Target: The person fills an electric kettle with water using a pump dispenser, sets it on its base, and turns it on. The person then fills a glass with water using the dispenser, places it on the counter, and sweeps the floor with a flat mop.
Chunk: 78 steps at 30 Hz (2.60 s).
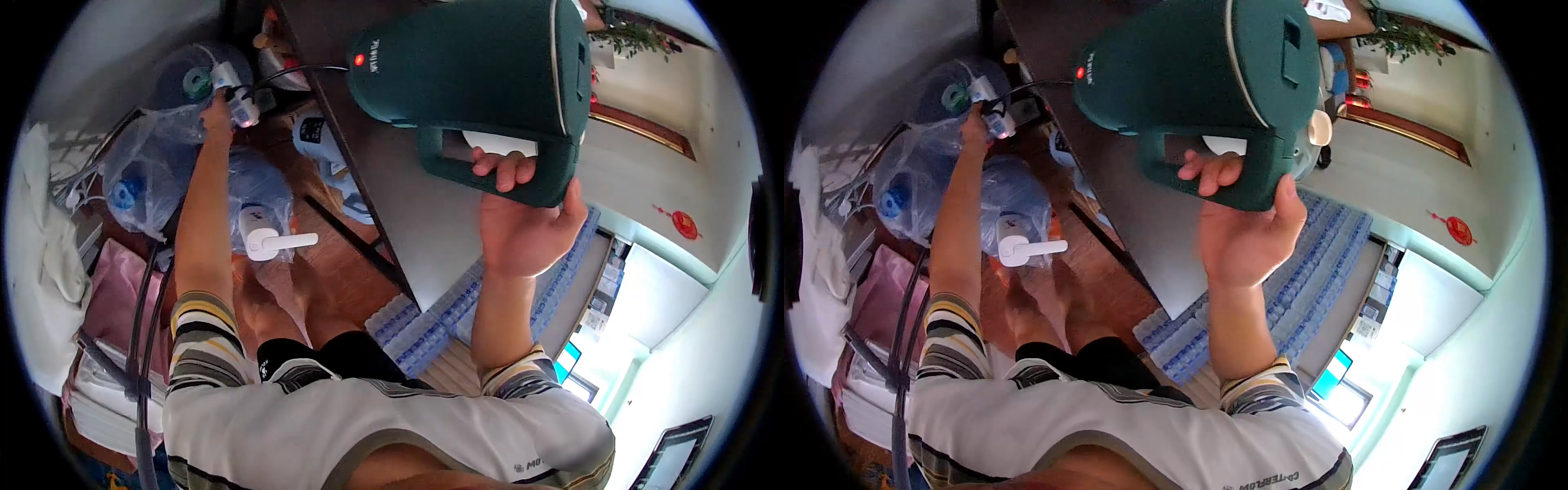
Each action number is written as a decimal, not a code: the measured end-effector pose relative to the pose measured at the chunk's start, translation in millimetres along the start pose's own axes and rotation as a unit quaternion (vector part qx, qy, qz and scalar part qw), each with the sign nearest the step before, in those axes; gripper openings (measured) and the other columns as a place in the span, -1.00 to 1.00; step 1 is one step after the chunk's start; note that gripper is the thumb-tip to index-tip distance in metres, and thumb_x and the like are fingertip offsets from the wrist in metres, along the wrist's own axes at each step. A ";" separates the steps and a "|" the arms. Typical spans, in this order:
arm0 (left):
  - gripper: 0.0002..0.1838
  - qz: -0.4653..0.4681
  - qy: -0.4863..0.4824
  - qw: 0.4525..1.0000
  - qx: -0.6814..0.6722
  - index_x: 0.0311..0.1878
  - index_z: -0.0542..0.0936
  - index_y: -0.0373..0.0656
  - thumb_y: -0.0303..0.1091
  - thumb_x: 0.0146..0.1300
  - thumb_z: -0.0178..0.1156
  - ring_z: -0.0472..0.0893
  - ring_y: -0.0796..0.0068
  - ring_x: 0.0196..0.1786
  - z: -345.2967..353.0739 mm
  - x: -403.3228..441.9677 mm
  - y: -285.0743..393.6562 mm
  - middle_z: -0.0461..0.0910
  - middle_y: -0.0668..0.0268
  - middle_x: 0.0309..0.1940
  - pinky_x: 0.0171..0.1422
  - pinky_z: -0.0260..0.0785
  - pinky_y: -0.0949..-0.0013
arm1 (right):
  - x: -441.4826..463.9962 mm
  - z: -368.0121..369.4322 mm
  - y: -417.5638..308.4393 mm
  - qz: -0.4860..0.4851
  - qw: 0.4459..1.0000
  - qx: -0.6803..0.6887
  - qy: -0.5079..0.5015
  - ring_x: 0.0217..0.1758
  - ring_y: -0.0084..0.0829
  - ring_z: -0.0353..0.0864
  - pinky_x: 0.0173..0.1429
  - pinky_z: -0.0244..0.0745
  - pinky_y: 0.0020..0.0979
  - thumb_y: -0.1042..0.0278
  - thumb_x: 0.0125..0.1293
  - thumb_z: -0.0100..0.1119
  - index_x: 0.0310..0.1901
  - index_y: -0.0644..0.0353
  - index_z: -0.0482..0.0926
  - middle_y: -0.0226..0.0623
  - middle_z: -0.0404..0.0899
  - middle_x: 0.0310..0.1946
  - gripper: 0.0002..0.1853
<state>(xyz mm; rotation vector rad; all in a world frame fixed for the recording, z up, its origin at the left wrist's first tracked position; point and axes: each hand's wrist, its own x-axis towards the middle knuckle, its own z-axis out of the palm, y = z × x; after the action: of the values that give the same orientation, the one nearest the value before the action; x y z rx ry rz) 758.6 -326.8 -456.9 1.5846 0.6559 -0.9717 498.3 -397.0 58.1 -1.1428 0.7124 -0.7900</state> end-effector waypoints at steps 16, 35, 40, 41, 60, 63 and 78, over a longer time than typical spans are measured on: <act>-0.86 0.118 -0.101 0.985 -0.069 -0.13 0.49 -0.16 -0.32 0.35 0.07 0.55 0.46 -0.39 -87.2 -206.8 -64.3 0.52 0.31 -0.37 -0.46 0.41 0.36 | -62.2 -9.7 -6.6 -0.019 0.985 -0.021 0.168 0.22 -0.15 0.45 0.38 0.22 -0.16 -0.32 0.51 -0.40 0.27 0.30 0.31 -0.02 0.44 0.18 -0.25; -0.56 0.533 -0.556 0.509 0.385 -0.63 0.30 -0.28 -0.33 0.33 0.17 0.31 0.17 -0.61 -180.5 -548.0 -76.3 0.31 0.13 -0.70 -0.47 0.08 0.12 | -412.3 -83.8 -249.0 -0.052 0.848 -0.359 0.386 -0.63 -0.51 0.02 -0.55 0.09 -0.25 -0.01 0.54 -0.07 -0.66 0.33 0.19 -0.31 0.02 -0.73 -0.34; -0.51 0.434 -0.627 0.487 0.425 -0.63 0.33 -0.26 -0.23 0.41 0.15 0.25 0.51 -0.65 -195.2 -672.9 -138.9 0.30 0.32 -0.72 -0.54 0.07 0.28 | -587.2 -95.7 -275.0 -0.173 0.791 -0.428 0.401 -0.71 -0.19 0.07 -0.55 0.15 -0.19 0.18 0.52 -0.03 -0.68 0.36 0.25 -0.07 0.17 -0.79 -0.41; -0.51 0.404 -0.651 0.504 0.399 -0.63 0.32 -0.23 -0.22 0.44 0.11 0.21 0.60 -0.65 -191.0 -702.4 -153.1 0.26 0.39 -0.72 -0.56 0.02 0.36 | -618.4 -101.3 -274.9 -0.170 0.784 -0.429 0.415 -0.72 -0.18 0.08 -0.55 0.15 -0.19 0.20 0.52 -0.02 -0.68 0.36 0.26 -0.05 0.18 -0.78 -0.42; -0.36 0.380 -0.839 -0.340 0.187 -0.02 0.62 -0.18 0.28 0.24 0.12 0.64 0.06 -0.06 -283.7 -1093.3 -463.8 0.67 0.15 -0.15 0.07 0.43 0.06 | -904.7 -163.5 -93.0 0.053 0.775 -0.426 0.463 0.11 -0.13 0.60 0.11 0.54 -0.15 0.33 0.23 0.20 0.04 0.10 0.58 -0.10 0.64 -0.02 -0.67; -0.35 0.252 -0.834 -0.417 0.259 0.04 0.59 -0.20 0.26 0.26 0.12 0.64 0.04 -0.07 -267.3 -1128.9 -501.9 0.66 0.11 -0.14 0.03 0.48 0.10 | -920.5 -193.0 -87.7 0.049 0.782 -0.382 0.490 0.12 -0.13 0.59 0.12 0.53 -0.15 0.34 0.22 0.20 0.04 0.10 0.59 -0.10 0.63 -0.01 -0.68; -0.83 0.319 -0.910 -0.263 -0.030 -0.25 0.68 -0.13 -0.49 0.04 0.34 0.70 0.24 -0.21 -45.6 -1324.0 -756.8 0.72 0.28 -0.28 -0.08 0.54 0.20 | -1056.4 -425.2 -254.8 -0.082 0.580 -0.008 0.810 -0.41 -0.53 0.60 -0.26 0.54 -0.47 0.33 0.45 0.05 -0.24 0.35 0.66 -0.26 0.65 -0.48 -0.73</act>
<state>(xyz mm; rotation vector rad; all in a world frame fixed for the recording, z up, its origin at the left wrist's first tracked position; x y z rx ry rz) -528.3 4.8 292.6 1.8135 2.9484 1.2011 -467.0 218.1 285.4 -0.1237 2.1120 -1.9883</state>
